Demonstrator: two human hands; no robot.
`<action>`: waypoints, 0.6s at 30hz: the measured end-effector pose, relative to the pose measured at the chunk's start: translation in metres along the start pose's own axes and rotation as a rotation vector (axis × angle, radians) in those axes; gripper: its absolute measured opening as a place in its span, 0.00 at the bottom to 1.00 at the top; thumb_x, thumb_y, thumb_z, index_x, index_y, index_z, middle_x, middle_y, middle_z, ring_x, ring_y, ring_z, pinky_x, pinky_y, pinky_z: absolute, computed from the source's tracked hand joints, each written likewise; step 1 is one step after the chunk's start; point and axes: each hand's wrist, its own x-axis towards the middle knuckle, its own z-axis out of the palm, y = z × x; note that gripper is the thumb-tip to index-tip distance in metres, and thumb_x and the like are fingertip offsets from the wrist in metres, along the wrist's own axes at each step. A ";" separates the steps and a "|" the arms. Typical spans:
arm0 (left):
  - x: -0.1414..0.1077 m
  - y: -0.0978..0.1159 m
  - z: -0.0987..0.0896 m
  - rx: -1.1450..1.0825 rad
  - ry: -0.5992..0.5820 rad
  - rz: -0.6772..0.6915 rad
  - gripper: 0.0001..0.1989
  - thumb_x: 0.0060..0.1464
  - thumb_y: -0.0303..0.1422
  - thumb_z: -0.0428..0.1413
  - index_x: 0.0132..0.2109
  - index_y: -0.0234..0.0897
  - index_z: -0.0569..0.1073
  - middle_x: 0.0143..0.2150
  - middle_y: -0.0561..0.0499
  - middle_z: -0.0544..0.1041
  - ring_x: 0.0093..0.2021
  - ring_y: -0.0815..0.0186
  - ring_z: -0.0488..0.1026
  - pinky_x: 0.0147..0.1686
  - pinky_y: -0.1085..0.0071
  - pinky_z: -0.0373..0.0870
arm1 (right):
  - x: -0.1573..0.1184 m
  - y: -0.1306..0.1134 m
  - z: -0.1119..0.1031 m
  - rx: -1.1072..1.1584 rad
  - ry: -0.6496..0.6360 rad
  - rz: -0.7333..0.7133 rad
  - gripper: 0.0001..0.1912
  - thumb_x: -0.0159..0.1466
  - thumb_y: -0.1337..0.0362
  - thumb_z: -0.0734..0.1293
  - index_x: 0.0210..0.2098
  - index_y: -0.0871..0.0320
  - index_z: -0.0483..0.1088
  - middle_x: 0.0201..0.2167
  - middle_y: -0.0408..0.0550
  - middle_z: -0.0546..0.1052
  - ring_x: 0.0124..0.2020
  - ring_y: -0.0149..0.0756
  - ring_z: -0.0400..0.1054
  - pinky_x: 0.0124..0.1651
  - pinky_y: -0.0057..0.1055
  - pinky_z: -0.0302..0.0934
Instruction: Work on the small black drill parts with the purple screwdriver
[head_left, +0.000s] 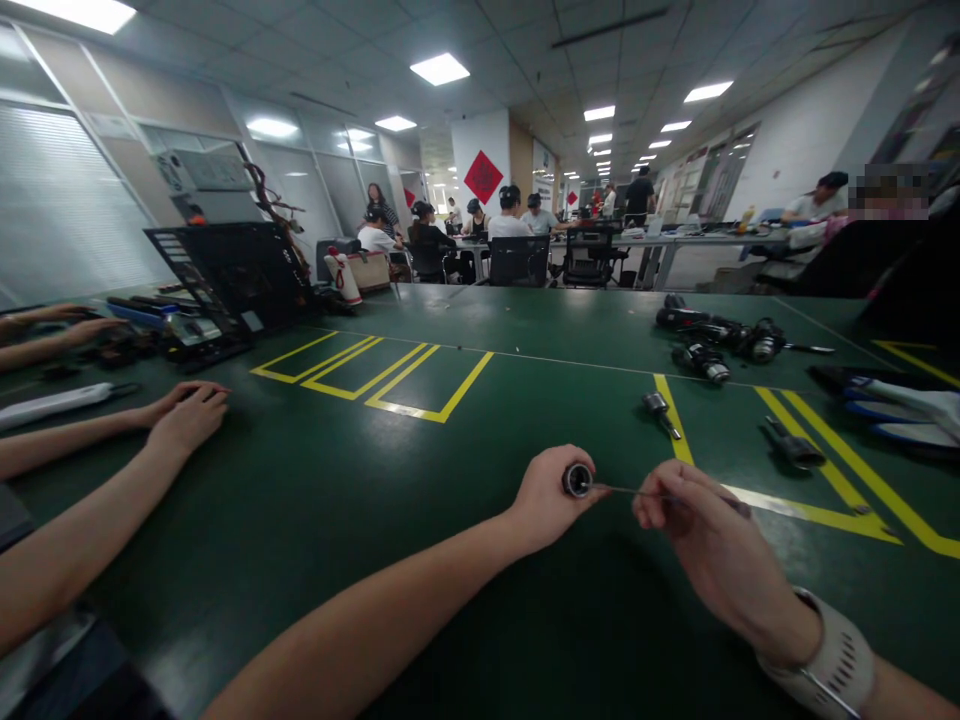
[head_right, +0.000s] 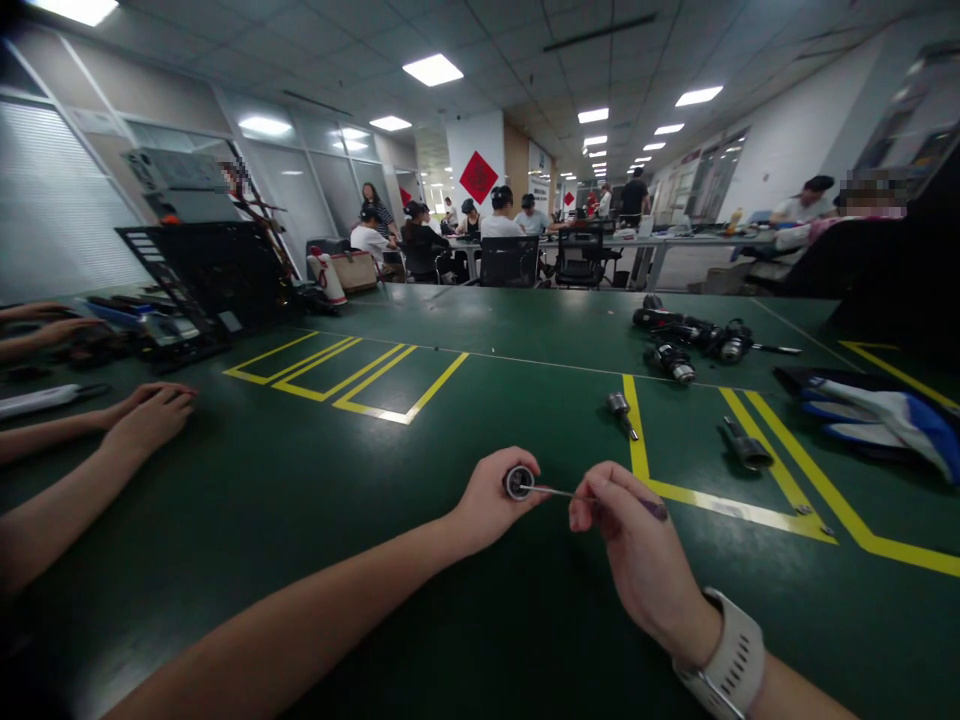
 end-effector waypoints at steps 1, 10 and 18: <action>-0.001 -0.001 0.000 0.028 -0.015 0.033 0.10 0.46 0.34 0.60 0.32 0.35 0.68 0.31 0.54 0.69 0.32 0.69 0.67 0.34 0.72 0.63 | -0.001 0.001 -0.001 -0.028 -0.015 -0.014 0.12 0.60 0.59 0.63 0.22 0.57 0.67 0.19 0.42 0.68 0.23 0.34 0.64 0.27 0.31 0.62; -0.004 -0.005 0.000 0.103 -0.012 0.095 0.08 0.48 0.33 0.59 0.28 0.35 0.67 0.28 0.54 0.69 0.30 0.69 0.66 0.34 0.72 0.63 | -0.017 0.009 -0.006 -0.559 -0.114 -0.253 0.12 0.64 0.61 0.59 0.25 0.55 0.66 0.22 0.43 0.69 0.25 0.35 0.65 0.26 0.30 0.59; -0.004 -0.005 0.002 0.225 -0.029 0.181 0.08 0.51 0.33 0.56 0.27 0.37 0.67 0.27 0.53 0.70 0.31 0.67 0.66 0.35 0.70 0.62 | -0.022 0.006 0.003 -0.660 -0.156 -0.287 0.13 0.64 0.61 0.58 0.24 0.55 0.64 0.22 0.42 0.67 0.24 0.33 0.63 0.25 0.29 0.57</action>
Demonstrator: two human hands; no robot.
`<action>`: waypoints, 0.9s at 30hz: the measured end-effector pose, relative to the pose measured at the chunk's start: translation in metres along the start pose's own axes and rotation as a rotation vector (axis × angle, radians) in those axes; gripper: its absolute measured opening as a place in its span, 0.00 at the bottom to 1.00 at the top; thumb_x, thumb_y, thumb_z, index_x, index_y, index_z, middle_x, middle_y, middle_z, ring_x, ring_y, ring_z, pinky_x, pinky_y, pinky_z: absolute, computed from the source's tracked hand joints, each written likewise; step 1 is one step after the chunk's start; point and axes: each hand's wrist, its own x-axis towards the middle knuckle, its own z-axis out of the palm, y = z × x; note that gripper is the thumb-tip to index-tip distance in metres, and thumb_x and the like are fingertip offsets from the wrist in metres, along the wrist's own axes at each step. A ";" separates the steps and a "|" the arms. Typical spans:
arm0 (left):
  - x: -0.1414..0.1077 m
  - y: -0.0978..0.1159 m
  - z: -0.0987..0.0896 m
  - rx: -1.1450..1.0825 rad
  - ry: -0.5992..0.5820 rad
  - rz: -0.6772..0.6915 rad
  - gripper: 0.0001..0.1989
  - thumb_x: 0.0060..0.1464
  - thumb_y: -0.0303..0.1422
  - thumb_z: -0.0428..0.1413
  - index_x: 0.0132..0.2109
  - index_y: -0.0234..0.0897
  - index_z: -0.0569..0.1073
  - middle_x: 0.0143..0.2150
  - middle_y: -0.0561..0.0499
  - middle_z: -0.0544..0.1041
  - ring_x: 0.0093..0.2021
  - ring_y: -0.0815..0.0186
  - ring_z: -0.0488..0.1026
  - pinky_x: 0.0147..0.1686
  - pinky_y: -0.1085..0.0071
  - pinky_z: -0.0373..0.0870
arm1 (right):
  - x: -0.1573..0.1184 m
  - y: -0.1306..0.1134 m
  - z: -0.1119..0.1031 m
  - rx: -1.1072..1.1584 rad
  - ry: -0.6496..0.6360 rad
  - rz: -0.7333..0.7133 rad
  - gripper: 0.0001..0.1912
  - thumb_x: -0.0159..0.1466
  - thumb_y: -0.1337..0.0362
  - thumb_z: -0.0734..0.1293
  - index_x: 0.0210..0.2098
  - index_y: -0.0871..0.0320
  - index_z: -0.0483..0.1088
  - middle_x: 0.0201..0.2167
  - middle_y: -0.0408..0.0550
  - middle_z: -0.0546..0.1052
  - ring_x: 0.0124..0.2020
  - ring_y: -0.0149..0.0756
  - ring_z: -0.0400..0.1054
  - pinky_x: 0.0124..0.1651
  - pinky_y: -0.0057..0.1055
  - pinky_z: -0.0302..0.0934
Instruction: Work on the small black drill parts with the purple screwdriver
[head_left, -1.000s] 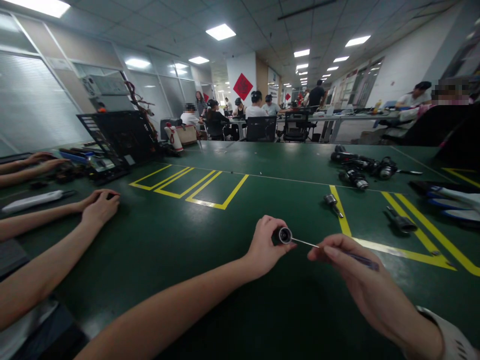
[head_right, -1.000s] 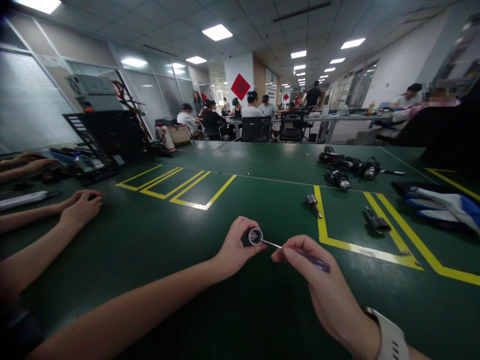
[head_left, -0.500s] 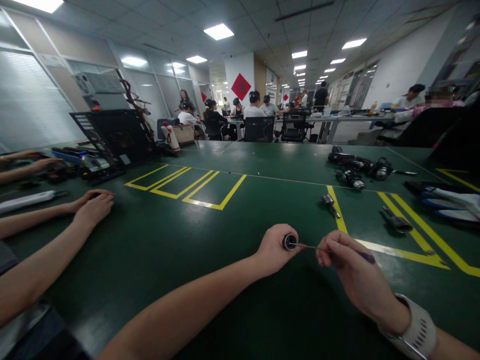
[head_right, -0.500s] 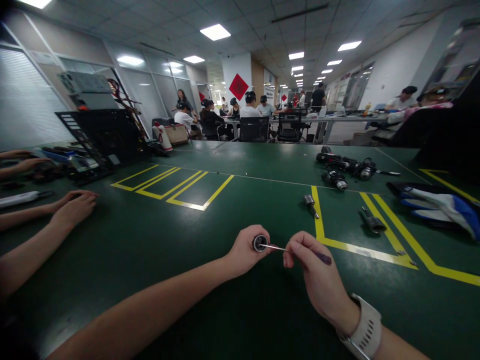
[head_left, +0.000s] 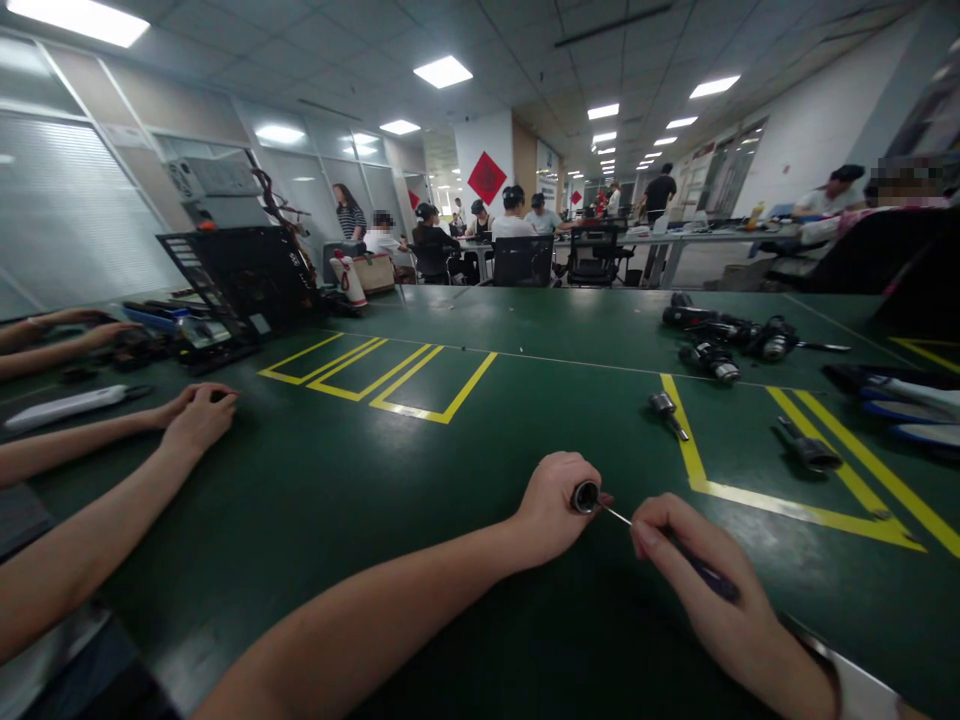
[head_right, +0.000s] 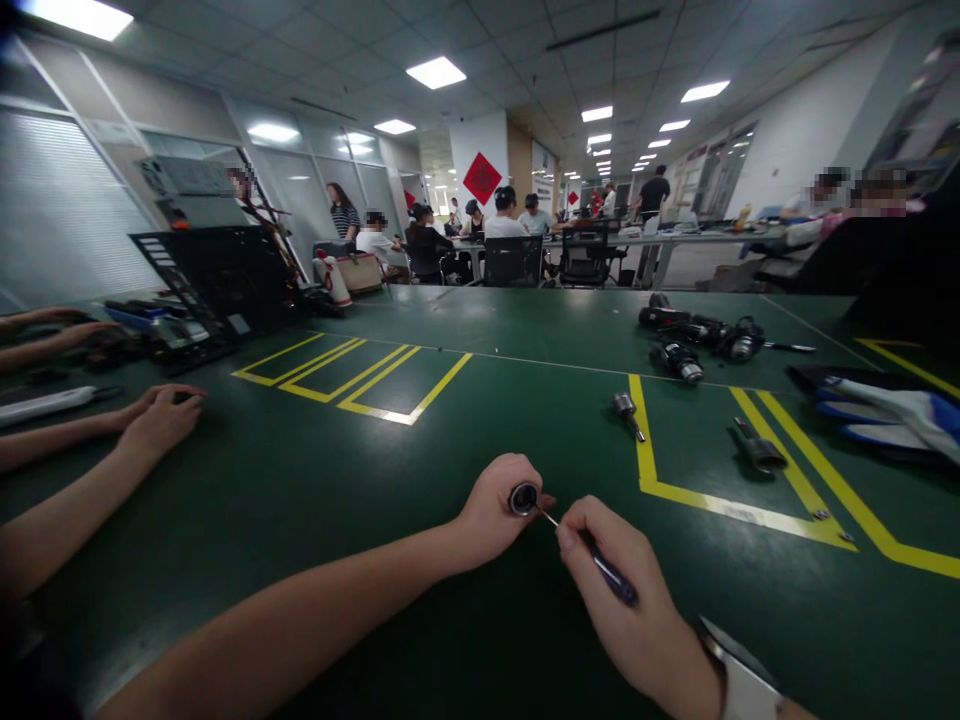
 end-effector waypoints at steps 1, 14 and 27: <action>0.000 0.000 0.000 -0.005 -0.004 0.006 0.08 0.51 0.33 0.56 0.27 0.37 0.67 0.27 0.53 0.70 0.31 0.67 0.66 0.36 0.70 0.62 | 0.001 0.002 0.000 0.053 0.001 0.029 0.14 0.64 0.60 0.58 0.24 0.55 0.64 0.22 0.42 0.67 0.24 0.33 0.63 0.25 0.29 0.57; 0.001 0.002 -0.002 -0.093 0.010 -0.041 0.07 0.49 0.30 0.57 0.27 0.35 0.66 0.27 0.54 0.68 0.29 0.69 0.65 0.33 0.72 0.62 | 0.003 0.009 0.006 0.497 0.123 0.309 0.14 0.61 0.56 0.61 0.23 0.56 0.65 0.20 0.41 0.65 0.22 0.32 0.59 0.23 0.28 0.55; -0.002 -0.001 0.001 -0.051 0.017 0.022 0.07 0.50 0.29 0.56 0.27 0.35 0.65 0.26 0.55 0.67 0.29 0.70 0.64 0.33 0.73 0.61 | 0.006 0.010 0.006 0.640 0.123 0.381 0.11 0.58 0.58 0.65 0.23 0.56 0.68 0.22 0.41 0.66 0.23 0.31 0.57 0.24 0.28 0.53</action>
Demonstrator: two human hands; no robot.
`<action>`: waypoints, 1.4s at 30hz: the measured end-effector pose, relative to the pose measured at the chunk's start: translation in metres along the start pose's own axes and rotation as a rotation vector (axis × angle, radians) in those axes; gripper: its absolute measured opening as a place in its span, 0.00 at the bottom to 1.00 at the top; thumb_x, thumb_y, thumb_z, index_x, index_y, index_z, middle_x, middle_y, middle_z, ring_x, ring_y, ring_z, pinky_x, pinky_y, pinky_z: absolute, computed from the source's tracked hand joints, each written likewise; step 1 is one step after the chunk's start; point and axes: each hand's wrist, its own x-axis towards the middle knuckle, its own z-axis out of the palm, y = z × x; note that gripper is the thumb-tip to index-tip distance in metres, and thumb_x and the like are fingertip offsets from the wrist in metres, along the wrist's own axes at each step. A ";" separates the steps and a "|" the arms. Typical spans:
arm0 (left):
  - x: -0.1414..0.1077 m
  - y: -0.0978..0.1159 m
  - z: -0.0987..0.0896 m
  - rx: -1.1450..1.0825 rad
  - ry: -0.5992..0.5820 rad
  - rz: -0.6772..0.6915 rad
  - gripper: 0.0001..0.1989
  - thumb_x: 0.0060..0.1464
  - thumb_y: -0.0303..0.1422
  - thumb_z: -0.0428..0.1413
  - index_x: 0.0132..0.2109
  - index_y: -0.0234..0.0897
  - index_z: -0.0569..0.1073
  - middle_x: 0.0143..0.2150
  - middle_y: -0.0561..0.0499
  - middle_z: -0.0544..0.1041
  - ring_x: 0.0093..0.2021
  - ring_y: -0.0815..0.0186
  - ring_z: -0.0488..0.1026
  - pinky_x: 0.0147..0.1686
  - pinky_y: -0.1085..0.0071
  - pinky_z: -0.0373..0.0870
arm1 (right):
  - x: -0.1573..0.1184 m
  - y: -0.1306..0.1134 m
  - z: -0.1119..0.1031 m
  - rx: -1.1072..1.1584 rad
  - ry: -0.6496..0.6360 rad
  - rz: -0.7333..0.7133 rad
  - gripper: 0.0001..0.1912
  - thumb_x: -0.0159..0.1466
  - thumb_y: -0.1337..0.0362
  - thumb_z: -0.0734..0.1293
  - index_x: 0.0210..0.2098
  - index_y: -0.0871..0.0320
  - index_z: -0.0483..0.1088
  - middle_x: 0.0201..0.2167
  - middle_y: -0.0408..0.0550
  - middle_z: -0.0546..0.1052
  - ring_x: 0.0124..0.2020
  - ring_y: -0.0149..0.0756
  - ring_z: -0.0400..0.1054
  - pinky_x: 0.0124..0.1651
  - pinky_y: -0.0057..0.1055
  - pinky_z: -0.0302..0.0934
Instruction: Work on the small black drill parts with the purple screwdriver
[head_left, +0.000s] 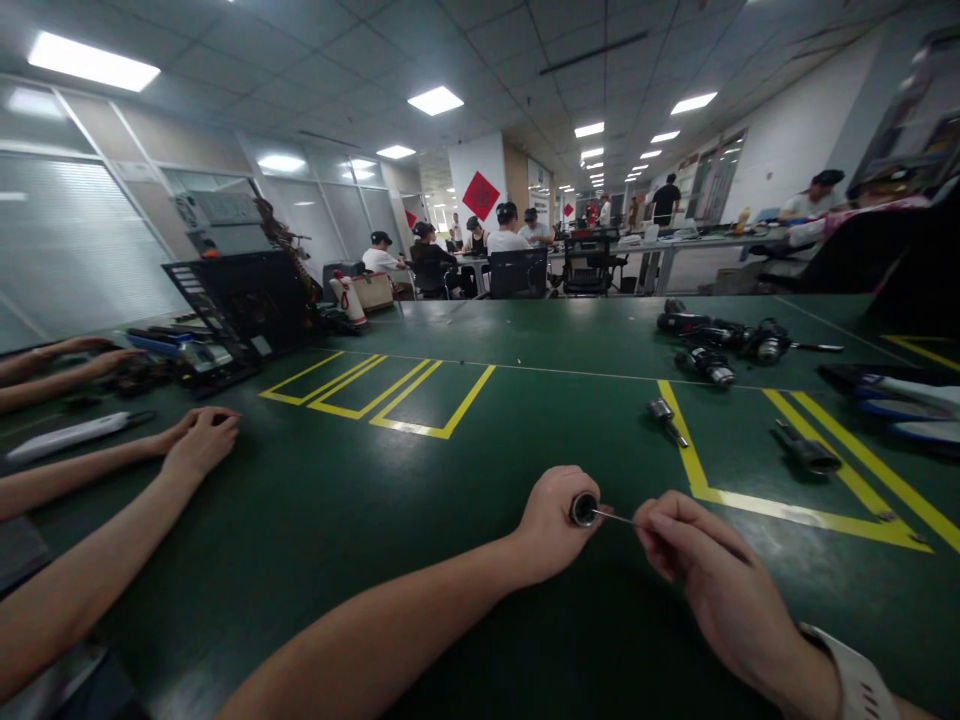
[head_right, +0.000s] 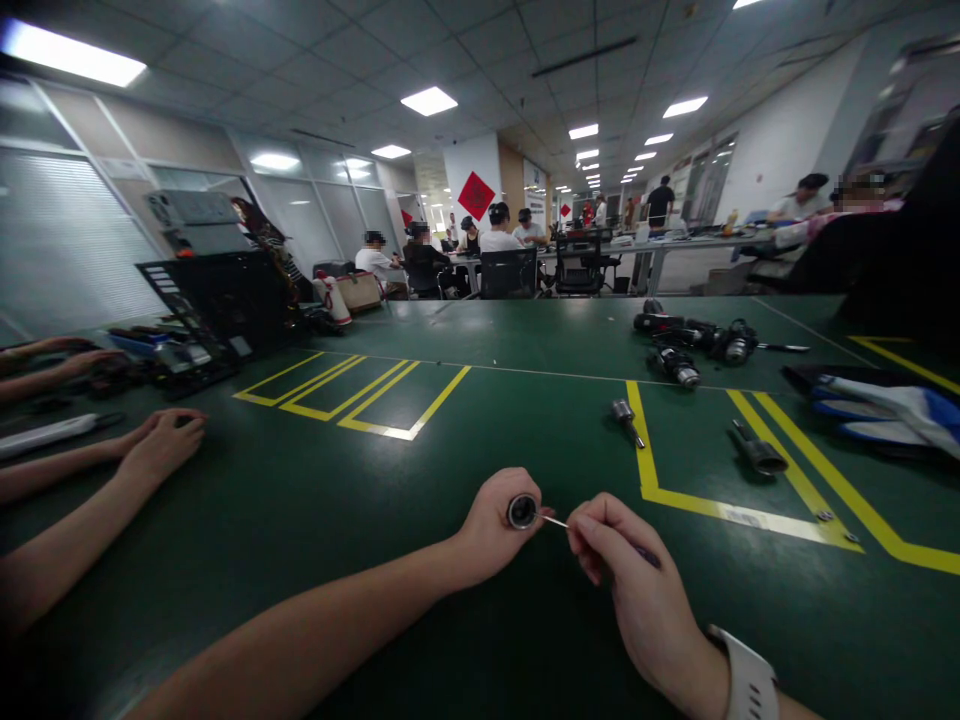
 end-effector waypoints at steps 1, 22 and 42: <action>0.000 0.000 0.000 -0.016 -0.004 -0.001 0.07 0.50 0.29 0.56 0.27 0.35 0.65 0.26 0.55 0.67 0.29 0.70 0.64 0.33 0.73 0.61 | 0.000 0.000 0.001 0.059 0.011 0.037 0.11 0.58 0.58 0.65 0.22 0.56 0.68 0.22 0.41 0.66 0.23 0.31 0.57 0.24 0.28 0.53; 0.001 0.003 -0.001 0.008 -0.020 -0.012 0.07 0.50 0.30 0.56 0.27 0.35 0.66 0.26 0.54 0.68 0.28 0.70 0.65 0.32 0.72 0.62 | -0.001 -0.001 0.003 0.192 0.035 0.135 0.11 0.57 0.58 0.66 0.21 0.56 0.68 0.21 0.42 0.67 0.24 0.33 0.58 0.26 0.30 0.54; 0.002 0.003 -0.002 -0.015 0.016 -0.015 0.09 0.51 0.32 0.56 0.25 0.35 0.65 0.25 0.55 0.67 0.27 0.70 0.63 0.31 0.73 0.61 | -0.005 -0.002 0.005 0.185 0.063 0.089 0.11 0.57 0.58 0.66 0.22 0.56 0.69 0.22 0.43 0.68 0.25 0.34 0.58 0.27 0.31 0.55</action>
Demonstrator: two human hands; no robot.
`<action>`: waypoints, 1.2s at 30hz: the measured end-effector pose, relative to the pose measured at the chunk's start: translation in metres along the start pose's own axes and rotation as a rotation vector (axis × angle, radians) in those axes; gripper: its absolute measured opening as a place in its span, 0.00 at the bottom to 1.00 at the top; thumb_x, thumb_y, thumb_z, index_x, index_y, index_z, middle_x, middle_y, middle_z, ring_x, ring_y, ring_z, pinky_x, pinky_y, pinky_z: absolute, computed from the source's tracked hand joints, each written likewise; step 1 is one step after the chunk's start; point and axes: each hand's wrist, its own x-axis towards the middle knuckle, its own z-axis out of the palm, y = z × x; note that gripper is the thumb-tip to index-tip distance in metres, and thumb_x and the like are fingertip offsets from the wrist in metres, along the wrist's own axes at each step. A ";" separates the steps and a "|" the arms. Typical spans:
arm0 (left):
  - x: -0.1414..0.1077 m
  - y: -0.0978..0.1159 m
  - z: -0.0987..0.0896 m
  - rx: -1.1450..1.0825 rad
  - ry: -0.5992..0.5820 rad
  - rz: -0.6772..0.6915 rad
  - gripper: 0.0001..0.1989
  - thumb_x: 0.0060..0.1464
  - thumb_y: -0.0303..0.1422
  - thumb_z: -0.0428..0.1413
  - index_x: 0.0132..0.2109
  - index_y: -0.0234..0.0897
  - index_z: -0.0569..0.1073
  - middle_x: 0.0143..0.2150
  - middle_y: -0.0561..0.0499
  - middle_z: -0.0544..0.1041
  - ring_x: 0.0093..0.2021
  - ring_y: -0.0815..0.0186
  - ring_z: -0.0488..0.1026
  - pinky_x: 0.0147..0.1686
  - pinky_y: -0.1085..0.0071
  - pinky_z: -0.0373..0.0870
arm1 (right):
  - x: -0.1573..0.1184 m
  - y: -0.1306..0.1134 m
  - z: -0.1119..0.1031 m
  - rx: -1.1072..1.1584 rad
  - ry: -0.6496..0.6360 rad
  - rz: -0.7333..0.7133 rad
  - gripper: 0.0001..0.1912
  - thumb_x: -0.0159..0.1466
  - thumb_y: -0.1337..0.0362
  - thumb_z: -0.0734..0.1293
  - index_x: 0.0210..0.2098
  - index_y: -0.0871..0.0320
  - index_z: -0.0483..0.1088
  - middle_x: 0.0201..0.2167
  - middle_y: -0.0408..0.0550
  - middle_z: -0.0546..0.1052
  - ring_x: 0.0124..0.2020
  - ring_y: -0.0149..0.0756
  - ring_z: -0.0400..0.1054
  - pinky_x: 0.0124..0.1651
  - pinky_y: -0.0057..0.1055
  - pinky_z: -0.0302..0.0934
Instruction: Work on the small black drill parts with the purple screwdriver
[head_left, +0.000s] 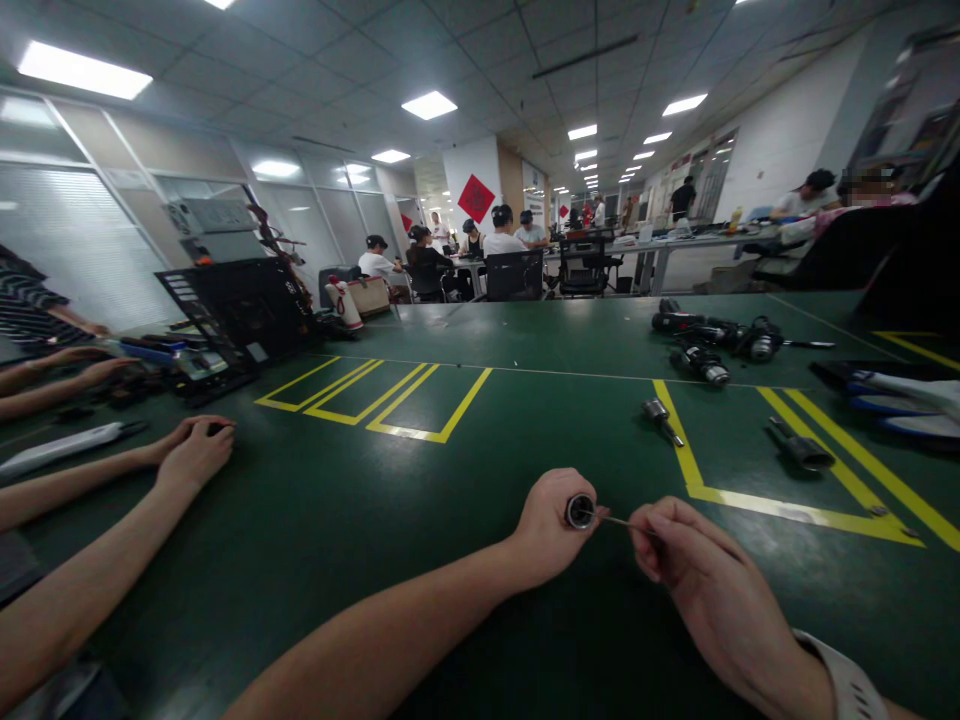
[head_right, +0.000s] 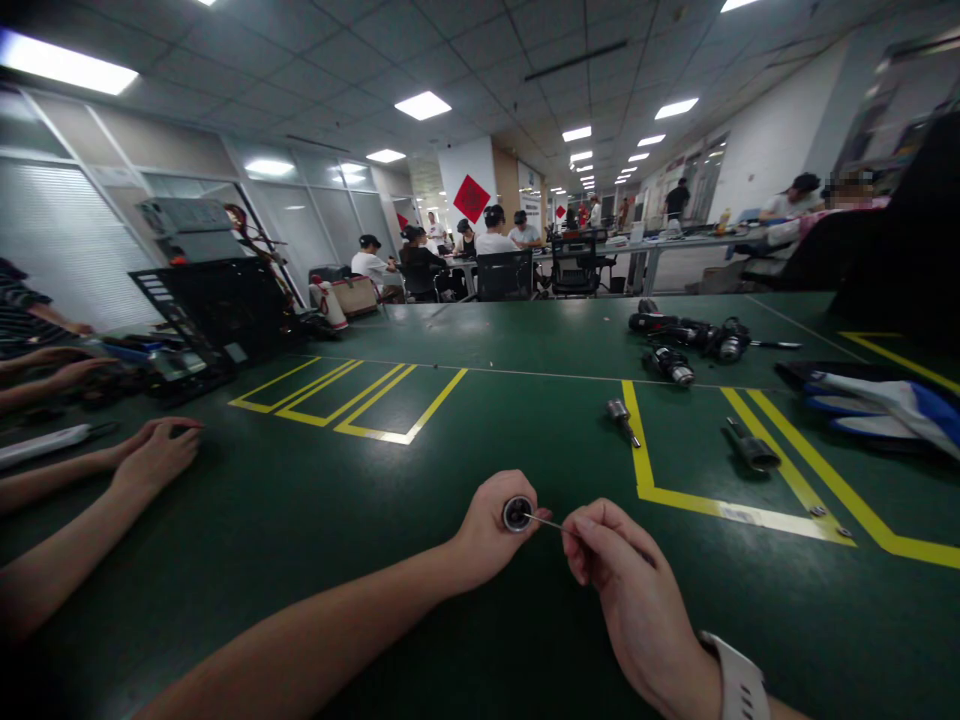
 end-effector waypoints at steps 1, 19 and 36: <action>0.000 0.000 0.000 0.011 0.002 -0.009 0.10 0.51 0.32 0.56 0.25 0.35 0.65 0.25 0.55 0.66 0.27 0.70 0.63 0.31 0.73 0.61 | 0.000 0.002 -0.001 -0.023 -0.002 -0.023 0.11 0.58 0.58 0.65 0.22 0.55 0.69 0.23 0.43 0.68 0.26 0.34 0.58 0.28 0.31 0.55; 0.002 0.002 0.000 -0.041 0.022 -0.069 0.11 0.50 0.33 0.57 0.24 0.35 0.65 0.24 0.55 0.65 0.26 0.70 0.63 0.29 0.73 0.61 | -0.001 0.003 0.000 -0.003 0.010 -0.017 0.10 0.57 0.58 0.67 0.24 0.56 0.71 0.23 0.44 0.69 0.26 0.34 0.60 0.28 0.31 0.56; 0.000 0.001 0.000 -0.033 -0.020 -0.022 0.09 0.49 0.31 0.57 0.25 0.35 0.65 0.26 0.54 0.67 0.27 0.70 0.64 0.30 0.73 0.62 | 0.000 -0.001 0.003 0.050 0.016 0.077 0.10 0.55 0.58 0.67 0.22 0.56 0.71 0.22 0.44 0.69 0.25 0.34 0.60 0.27 0.31 0.57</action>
